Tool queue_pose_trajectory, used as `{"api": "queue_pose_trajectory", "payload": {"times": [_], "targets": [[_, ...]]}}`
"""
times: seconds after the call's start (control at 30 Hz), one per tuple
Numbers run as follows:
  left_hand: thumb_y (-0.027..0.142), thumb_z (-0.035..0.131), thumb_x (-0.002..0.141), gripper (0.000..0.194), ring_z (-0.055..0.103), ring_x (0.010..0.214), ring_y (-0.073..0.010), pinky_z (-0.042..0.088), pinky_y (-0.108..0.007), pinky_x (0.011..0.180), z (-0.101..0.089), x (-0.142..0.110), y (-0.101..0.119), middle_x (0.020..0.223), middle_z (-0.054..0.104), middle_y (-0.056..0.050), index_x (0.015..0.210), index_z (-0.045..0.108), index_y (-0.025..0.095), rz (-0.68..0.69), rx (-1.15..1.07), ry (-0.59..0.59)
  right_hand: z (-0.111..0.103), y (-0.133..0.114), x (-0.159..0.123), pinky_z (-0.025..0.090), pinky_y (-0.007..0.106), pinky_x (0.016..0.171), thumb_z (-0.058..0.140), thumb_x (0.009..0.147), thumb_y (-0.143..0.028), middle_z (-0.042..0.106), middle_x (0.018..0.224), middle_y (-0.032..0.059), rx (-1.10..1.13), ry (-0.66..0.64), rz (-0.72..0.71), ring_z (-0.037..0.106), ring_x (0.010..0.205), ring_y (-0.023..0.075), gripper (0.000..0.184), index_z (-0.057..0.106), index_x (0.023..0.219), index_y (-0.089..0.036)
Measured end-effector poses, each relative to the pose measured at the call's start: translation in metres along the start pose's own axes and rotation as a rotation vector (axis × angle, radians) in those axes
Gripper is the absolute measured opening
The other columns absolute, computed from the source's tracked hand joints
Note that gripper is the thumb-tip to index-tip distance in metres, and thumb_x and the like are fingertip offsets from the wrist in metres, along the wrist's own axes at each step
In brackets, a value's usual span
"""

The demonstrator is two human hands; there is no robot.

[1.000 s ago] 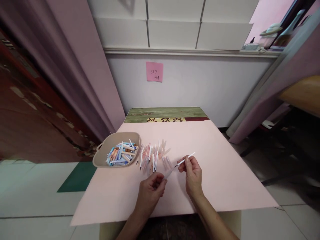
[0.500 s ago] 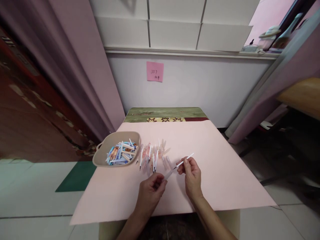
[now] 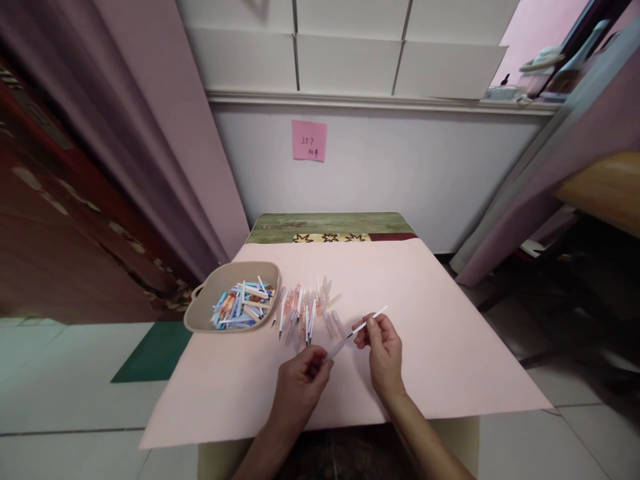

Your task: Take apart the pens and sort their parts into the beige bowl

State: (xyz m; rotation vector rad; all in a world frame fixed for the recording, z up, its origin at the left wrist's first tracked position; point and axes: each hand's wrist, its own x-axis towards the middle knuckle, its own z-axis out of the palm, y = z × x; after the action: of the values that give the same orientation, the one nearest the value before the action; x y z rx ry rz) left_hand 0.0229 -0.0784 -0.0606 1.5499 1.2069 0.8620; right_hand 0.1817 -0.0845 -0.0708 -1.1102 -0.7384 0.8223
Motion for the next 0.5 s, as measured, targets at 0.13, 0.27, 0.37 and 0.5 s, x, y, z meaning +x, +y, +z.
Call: {"api": "queue_pose_trajectory", "payload": {"times": [0.13, 0.27, 0.37, 0.5], "targets": [[0.036, 0.063, 0.075, 0.016, 0.051, 0.050, -0.0121, 0.042, -0.021, 0.048, 0.0005, -0.0007, -0.0032, 0.059, 0.058, 0.001, 0.077, 0.064, 0.020, -0.004, 0.013, -0.016, 0.0011, -0.0020, -0.0018, 0.040, 0.024, 0.056, 0.050, 0.091, -0.039, 0.051, 0.057, -0.0038, -0.014, -0.024, 0.000, 0.047, 0.055, 0.0114, 0.024, 0.052, 0.077, -0.020], [0.038, 0.063, 0.075, 0.018, 0.050, 0.050, -0.0115, 0.041, -0.020, 0.048, 0.0005, -0.0012, -0.0047, 0.058, 0.058, 0.002, 0.077, 0.063, 0.020, -0.028, -0.024, -0.036, 0.0027, -0.0033, -0.0030, 0.039, 0.023, 0.056, 0.051, 0.089, -0.042, 0.053, 0.058, -0.0032, -0.023, -0.057, 0.020, 0.047, 0.054, 0.0111, 0.026, 0.052, 0.075, -0.020], [0.038, 0.064, 0.075, 0.019, 0.051, 0.051, -0.0115, 0.041, -0.021, 0.048, 0.0014, -0.0004, -0.0059, 0.058, 0.057, 0.002, 0.077, 0.063, 0.019, -0.076, -0.114, -0.074, 0.0036, -0.0048, -0.0026, 0.040, 0.023, 0.056, 0.054, 0.087, -0.042, 0.053, 0.059, -0.0027, -0.030, -0.102, 0.048, 0.047, 0.056, 0.0110, 0.027, 0.054, 0.074, -0.019], [0.038, 0.067, 0.074, 0.023, 0.053, 0.050, -0.0117, 0.043, -0.023, 0.049, 0.0040, 0.0019, -0.0043, 0.062, 0.063, -0.001, 0.077, 0.061, 0.017, -0.175, -0.327, -0.183, 0.0021, -0.0080, -0.0016, 0.040, 0.023, 0.059, 0.057, 0.085, -0.040, 0.056, 0.063, -0.0016, -0.080, -0.182, 0.090, 0.049, 0.060, 0.0111, 0.025, 0.059, 0.073, -0.018]]}}
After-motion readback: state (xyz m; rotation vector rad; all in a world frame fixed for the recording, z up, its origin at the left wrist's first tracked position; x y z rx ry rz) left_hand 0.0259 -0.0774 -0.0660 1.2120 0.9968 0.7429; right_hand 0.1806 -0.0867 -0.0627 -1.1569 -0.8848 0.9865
